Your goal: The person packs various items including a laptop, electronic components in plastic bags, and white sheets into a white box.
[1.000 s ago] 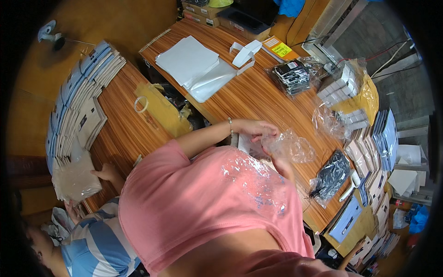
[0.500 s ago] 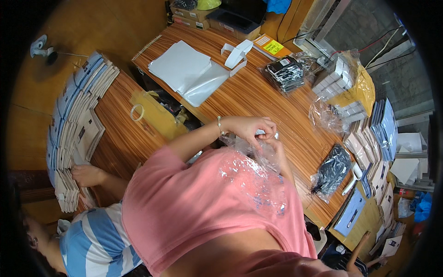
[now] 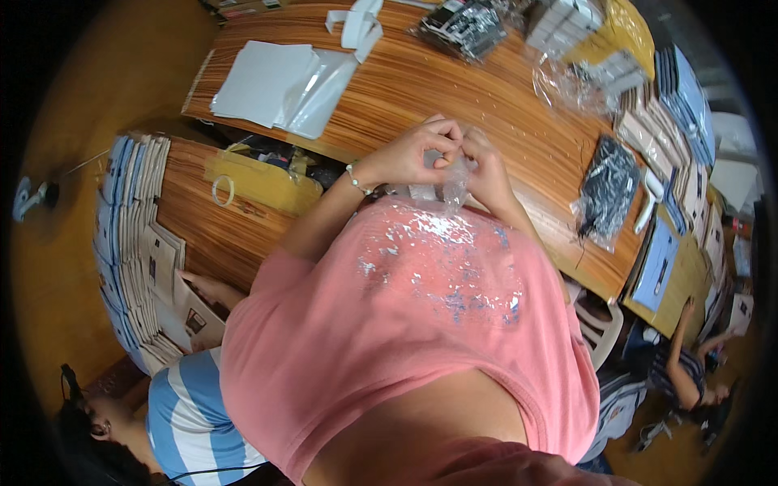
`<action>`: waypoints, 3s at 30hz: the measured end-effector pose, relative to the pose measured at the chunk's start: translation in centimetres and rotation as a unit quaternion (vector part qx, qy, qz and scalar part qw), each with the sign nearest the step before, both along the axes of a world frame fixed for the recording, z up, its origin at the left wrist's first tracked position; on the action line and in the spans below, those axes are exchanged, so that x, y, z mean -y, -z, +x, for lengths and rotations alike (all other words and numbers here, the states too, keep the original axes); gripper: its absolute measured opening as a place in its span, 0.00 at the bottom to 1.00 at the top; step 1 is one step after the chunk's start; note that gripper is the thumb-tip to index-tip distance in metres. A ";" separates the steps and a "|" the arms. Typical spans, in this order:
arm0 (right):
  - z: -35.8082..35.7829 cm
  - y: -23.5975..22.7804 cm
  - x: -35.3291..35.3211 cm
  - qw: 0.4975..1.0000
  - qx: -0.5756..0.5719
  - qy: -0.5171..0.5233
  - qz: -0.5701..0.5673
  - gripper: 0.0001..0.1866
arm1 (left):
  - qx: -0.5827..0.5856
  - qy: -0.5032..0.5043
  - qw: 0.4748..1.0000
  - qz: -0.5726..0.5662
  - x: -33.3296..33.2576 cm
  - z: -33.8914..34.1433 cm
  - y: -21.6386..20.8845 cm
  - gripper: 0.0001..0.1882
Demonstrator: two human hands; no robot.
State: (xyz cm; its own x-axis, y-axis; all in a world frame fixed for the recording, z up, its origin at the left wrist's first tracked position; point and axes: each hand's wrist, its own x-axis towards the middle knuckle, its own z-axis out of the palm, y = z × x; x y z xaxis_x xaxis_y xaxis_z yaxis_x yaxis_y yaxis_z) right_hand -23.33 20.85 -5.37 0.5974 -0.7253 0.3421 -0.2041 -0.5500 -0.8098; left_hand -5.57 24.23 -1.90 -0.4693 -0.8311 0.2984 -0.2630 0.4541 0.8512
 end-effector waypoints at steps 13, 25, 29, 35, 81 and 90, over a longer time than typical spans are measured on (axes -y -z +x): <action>0.5 1.9 0.0 0.807 0.278 0.037 0.520 0.07 | 0.206 -0.109 0.951 -0.202 -1.5 0.8 1.3 0.07; -1.3 -0.1 1.5 0.985 -0.024 -0.098 0.137 0.15 | 0.198 -0.122 0.959 -0.160 0.2 1.1 -1.6 0.11; -1.2 -1.3 1.2 0.990 -0.038 -0.118 0.061 0.19 | 0.073 -0.040 0.995 -0.053 0.9 -0.5 -2.4 0.13; -2.9 -6.6 1.7 0.992 -0.096 -0.086 -0.009 0.19 | 0.029 -0.018 0.999 -0.014 2.2 -2.1 -4.4 0.11; -4.2 2.3 4.4 0.943 0.019 -0.019 0.331 0.13 | 0.198 -0.491 0.849 -0.003 2.4 11.1 17.0 0.07; -6.0 3.6 3.4 0.946 0.008 0.035 0.321 0.13 | 0.154 -0.399 0.897 0.113 5.5 12.8 15.3 0.07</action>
